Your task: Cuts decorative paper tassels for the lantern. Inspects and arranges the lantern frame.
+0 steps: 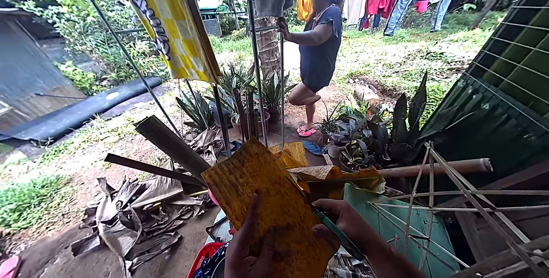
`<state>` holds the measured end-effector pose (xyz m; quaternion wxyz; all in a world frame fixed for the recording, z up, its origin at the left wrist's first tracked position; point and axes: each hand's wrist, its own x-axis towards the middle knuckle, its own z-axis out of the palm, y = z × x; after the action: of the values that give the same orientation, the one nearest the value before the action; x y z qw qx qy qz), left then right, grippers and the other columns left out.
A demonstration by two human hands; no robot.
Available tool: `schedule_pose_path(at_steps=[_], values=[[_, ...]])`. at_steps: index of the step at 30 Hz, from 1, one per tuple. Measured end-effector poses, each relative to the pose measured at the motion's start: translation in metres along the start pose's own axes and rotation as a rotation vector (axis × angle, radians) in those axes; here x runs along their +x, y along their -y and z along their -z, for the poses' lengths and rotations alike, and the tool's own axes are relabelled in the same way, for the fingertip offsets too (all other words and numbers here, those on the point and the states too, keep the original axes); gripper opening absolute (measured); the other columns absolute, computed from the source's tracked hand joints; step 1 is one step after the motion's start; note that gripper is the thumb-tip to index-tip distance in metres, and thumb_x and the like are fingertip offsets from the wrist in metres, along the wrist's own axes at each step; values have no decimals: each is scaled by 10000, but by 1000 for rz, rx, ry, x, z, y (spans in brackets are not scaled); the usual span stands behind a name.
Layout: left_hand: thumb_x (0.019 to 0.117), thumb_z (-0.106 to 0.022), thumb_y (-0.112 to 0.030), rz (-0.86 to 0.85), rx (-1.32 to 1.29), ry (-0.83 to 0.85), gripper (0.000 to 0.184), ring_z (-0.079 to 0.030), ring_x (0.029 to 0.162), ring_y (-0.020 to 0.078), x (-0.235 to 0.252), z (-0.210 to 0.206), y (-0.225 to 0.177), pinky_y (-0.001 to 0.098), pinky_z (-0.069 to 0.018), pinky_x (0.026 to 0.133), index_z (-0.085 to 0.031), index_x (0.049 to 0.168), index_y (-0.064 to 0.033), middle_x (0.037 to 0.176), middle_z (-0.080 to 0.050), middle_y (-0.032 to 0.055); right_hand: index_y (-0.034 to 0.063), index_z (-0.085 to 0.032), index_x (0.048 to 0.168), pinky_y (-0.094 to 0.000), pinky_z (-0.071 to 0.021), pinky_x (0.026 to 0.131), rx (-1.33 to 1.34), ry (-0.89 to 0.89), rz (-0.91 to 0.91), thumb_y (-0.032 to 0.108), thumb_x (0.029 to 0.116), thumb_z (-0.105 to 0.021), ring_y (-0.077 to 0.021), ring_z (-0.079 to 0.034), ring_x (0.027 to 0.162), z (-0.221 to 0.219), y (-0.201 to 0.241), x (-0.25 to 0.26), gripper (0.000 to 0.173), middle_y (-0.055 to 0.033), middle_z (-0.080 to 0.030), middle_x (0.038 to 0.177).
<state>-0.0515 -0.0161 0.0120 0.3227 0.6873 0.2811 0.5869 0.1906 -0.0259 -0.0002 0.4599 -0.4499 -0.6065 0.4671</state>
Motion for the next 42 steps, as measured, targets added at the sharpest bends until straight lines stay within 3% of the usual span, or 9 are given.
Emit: schedule_pose_path(at_steps=[20,27,31,38,42], values=[[920,-649,55,12,-8,126,650,-580,1305,103,-10,-7,2,278,-515,1066,-406,1523,59,1516,-527,115,71,-717,1087,-193,-587,677,135,-31,91,485,824,-823,-4,-682,761,-4,-2,2,502,53,-724,878],[921,-649,61,34,-14,155,642,-580,1310,122,-14,-12,0,288,-520,1061,-412,1517,66,1518,-519,142,83,-720,1054,-164,-553,630,142,-65,106,463,829,-825,21,-643,706,-2,2,3,454,74,-698,835],[934,-645,47,24,-5,192,626,-607,1269,103,-17,-13,-1,290,-536,1040,-430,1521,32,1478,-563,114,77,-712,1086,-191,-577,684,178,-39,118,506,837,-804,1,-670,775,0,2,3,505,58,-712,889],[928,-649,48,17,22,203,625,-590,1288,100,-19,-12,-2,287,-517,1059,-435,1515,40,1474,-561,135,93,-727,1025,-144,-521,587,120,-67,116,488,823,-822,36,-611,658,4,4,3,454,89,-677,790],[927,-645,61,2,39,228,608,-596,1283,106,-21,-13,-3,286,-515,1062,-437,1498,72,1459,-571,154,92,-715,1049,-159,-527,581,148,-44,121,496,843,-804,25,-616,658,5,4,3,462,79,-680,804]])
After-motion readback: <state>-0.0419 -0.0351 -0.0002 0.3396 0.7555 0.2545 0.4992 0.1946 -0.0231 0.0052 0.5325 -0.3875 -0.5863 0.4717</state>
